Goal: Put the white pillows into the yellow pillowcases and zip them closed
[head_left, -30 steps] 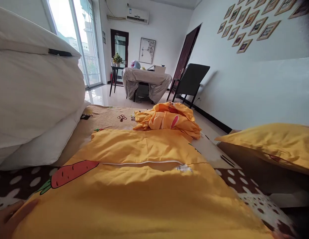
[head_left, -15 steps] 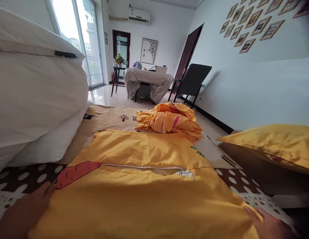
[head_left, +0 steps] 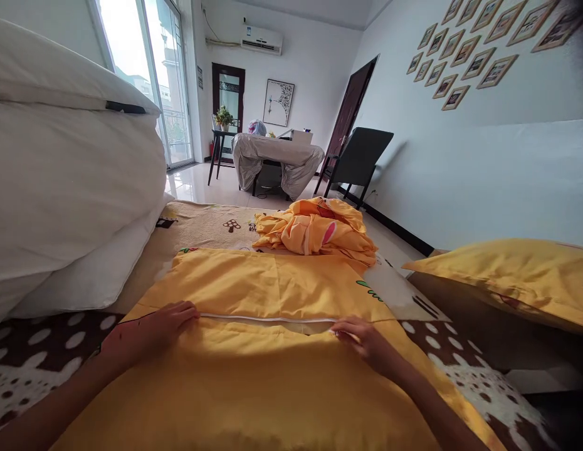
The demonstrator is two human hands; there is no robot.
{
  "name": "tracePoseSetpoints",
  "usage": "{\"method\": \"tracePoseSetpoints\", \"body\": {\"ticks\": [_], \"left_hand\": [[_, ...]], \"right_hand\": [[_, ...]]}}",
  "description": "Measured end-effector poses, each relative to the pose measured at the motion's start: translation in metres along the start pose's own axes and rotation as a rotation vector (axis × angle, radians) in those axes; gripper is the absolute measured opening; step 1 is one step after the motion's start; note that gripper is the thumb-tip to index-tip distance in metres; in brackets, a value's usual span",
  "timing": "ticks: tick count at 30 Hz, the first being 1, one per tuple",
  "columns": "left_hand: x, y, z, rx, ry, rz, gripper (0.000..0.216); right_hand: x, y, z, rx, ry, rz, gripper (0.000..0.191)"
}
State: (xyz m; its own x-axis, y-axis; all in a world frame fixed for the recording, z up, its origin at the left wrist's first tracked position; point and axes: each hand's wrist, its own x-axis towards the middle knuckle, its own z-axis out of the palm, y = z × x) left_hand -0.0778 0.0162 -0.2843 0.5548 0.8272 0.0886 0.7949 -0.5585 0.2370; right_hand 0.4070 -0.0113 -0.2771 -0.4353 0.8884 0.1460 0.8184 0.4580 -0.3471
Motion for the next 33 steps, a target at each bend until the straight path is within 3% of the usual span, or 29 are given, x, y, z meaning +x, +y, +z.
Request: {"method": "tracePoseSetpoints", "body": {"ticks": [3,7,10,18,20,22,25,28,31,33], "left_hand": [[0.015,0.006,0.004,0.007,-0.067,0.018,0.032],[0.003,-0.009,0.012,0.115,-0.021,0.083,0.031],[0.002,-0.018,0.017,0.05,0.01,0.005,0.031],[0.002,-0.024,0.027,0.16,0.102,-0.156,0.036],[-0.003,-0.009,0.028,0.205,0.163,-0.09,0.038],[-0.002,0.02,0.028,0.2,0.199,0.061,0.041],[0.014,0.074,0.031,0.084,0.145,0.281,0.049],[0.024,0.101,0.042,0.021,0.027,0.333,0.064],[-0.005,0.079,0.054,0.078,-0.071,0.323,0.066],[-0.041,0.046,0.059,0.138,0.009,0.181,0.064]], "right_hand": [[0.021,-0.006,0.015,-0.038,-0.119,-0.051,0.024],[0.016,0.006,0.021,-0.162,-0.1,-0.042,0.015],[0.013,0.014,0.023,-0.215,-0.076,-0.053,0.012],[0.009,0.027,0.036,-0.422,0.228,-0.026,0.023],[0.003,0.013,0.035,-0.417,0.299,-0.053,0.025],[0.002,-0.014,0.035,-0.378,0.283,-0.133,0.033],[0.013,-0.065,0.047,-0.277,0.067,-0.259,0.055],[0.024,-0.088,0.066,-0.226,-0.107,-0.294,0.068],[0.001,-0.058,0.075,-0.262,-0.115,-0.223,0.066],[-0.039,-0.012,0.069,-0.331,0.027,-0.035,0.063]]}}
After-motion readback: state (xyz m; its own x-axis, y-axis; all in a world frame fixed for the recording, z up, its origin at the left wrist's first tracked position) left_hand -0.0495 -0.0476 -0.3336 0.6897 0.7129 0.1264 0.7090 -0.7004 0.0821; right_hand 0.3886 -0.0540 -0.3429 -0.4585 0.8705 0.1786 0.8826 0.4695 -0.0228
